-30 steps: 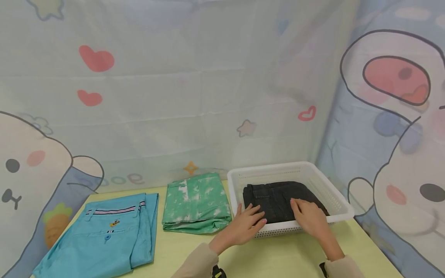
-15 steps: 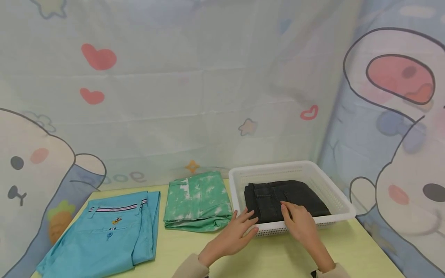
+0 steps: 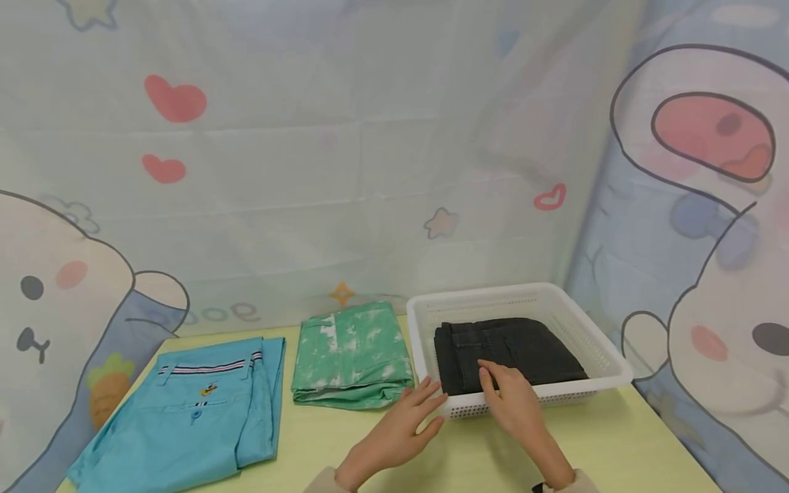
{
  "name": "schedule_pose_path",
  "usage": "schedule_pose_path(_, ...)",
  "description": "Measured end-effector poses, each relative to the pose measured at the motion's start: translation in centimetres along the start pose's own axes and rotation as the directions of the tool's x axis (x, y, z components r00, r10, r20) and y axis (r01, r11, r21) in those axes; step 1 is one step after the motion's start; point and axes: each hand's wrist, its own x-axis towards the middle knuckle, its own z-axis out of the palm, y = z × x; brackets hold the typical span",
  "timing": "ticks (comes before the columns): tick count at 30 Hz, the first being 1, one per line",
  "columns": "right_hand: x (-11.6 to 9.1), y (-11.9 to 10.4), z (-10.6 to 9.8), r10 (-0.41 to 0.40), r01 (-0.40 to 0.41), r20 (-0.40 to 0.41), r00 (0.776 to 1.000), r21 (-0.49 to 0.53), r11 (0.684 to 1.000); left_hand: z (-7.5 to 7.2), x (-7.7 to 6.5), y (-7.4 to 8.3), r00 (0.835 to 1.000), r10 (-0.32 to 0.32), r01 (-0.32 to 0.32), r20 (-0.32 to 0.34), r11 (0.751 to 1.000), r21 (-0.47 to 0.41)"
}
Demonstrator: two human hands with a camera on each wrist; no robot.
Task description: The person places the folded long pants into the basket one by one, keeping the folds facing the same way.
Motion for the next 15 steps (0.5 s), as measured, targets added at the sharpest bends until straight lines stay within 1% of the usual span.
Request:
schedule_pose_path(4, -0.1, -0.4, 0.3, -0.017, 0.017, -0.022, 1.000, -0.008, 1.000, -0.1, -0.6, -0.1, 0.999, -0.002, 0.003, -0.036, 1.000, 0.030)
schedule_pose_path(8, -0.1, -0.8, 0.5, -0.027, 0.026, -0.029, 0.999, -0.034, 0.999, -0.7, -1.1, -0.2, 0.997, -0.008, 0.012, -0.070, 0.999, 0.045)
schedule_pose_path(11, -0.2, -1.2, 0.7, -0.041, 0.039, -0.036, 0.999, -0.056, 0.998, -1.1, -1.4, -0.4, 0.997, -0.040, 0.042, -0.071, 0.999, 0.025)
schedule_pose_path(15, -0.2, -1.7, 1.0, -0.080, 0.076, -0.053, 0.995, -0.077, 0.994, -1.6, -1.7, -0.7, 0.994, -0.095, 0.094, -0.045, 0.995, -0.029)
